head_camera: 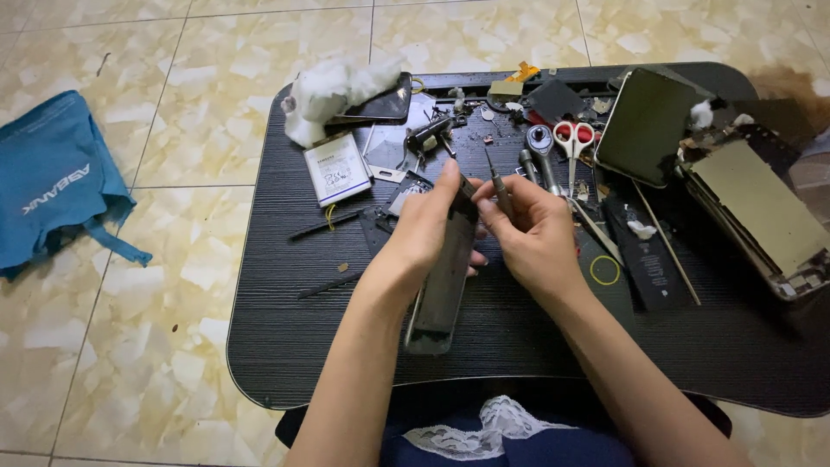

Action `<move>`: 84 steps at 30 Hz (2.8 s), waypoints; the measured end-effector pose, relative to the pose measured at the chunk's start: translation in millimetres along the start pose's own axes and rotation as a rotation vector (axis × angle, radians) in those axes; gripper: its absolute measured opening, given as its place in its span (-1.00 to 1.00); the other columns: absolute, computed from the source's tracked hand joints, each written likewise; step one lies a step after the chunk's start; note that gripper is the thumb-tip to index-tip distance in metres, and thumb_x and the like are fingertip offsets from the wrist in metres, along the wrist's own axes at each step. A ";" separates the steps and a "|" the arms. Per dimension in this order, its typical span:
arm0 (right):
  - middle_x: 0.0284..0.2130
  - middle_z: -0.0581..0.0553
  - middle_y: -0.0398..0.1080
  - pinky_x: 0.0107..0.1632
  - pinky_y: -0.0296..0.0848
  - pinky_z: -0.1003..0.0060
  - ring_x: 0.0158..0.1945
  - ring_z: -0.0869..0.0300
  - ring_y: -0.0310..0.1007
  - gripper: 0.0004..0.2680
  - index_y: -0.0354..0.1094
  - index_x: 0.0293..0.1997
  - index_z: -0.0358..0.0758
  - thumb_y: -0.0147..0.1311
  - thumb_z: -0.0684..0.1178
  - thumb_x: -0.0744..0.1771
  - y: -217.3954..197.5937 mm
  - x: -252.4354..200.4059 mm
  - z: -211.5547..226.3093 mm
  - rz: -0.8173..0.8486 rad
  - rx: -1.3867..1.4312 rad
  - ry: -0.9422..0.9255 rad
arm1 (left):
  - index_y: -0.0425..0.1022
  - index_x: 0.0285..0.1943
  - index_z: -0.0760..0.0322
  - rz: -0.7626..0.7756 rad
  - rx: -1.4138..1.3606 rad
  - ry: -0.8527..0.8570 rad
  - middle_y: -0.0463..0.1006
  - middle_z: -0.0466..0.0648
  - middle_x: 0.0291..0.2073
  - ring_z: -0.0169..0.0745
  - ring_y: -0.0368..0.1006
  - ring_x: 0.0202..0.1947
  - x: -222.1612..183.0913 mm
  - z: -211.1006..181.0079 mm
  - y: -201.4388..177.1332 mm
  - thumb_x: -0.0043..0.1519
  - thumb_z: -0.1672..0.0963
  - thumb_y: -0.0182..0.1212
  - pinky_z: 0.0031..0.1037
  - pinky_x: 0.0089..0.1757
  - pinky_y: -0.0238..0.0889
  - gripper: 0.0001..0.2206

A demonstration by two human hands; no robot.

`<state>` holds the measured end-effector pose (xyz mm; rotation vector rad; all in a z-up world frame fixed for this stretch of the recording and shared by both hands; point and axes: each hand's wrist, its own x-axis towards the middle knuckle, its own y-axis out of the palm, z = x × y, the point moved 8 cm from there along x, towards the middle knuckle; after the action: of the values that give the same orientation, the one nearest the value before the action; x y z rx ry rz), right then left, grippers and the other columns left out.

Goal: Disassembling a mobile phone by removing the back cover and battery, then using a screwdriver to remove screws from the internal chassis.

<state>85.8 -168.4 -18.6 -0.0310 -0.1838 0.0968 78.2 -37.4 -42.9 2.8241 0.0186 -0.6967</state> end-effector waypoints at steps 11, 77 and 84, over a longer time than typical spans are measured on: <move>-0.37 -0.10 0.51 -0.14 0.48 0.27 -0.26 0.25 0.35 -0.91 0.43 -0.18 -0.21 0.01 -0.28 0.39 -2.5 3.3 -23.4 0.026 -0.038 0.032 | 0.50 0.22 0.47 -0.018 -0.033 -0.021 0.58 0.51 -0.28 0.38 0.55 -0.58 4.0 2.9 4.9 0.27 -0.16 -0.07 0.02 -0.57 0.49 -0.35; -0.74 -0.05 0.19 -0.61 0.26 0.39 -0.68 0.24 0.21 -0.79 0.49 -0.23 -0.33 -0.11 -0.11 0.44 15.8 77.6 -17.5 0.188 -0.130 0.128 | 0.38 0.37 0.24 0.075 -0.579 0.060 0.57 0.49 -0.15 0.47 0.58 -0.33 32.7 -27.2 -61.7 0.26 -0.24 -0.21 0.21 -0.26 0.51 -0.29; -0.58 -0.16 0.37 -0.64 0.36 0.40 -0.65 0.30 0.27 -0.84 0.48 0.01 -0.52 0.05 -0.25 0.38 -25.4 1.3 19.4 0.007 -0.025 0.098 | 0.31 0.44 0.22 0.375 -0.589 0.064 0.56 0.50 -0.14 0.49 0.58 -0.28 17.0 -7.7 -15.7 0.26 -0.28 -0.31 0.25 -0.20 0.50 -0.22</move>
<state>85.9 -193.1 1.7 -0.0612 -0.0870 0.1000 95.8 -21.1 -47.6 2.1968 -0.2463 -0.4244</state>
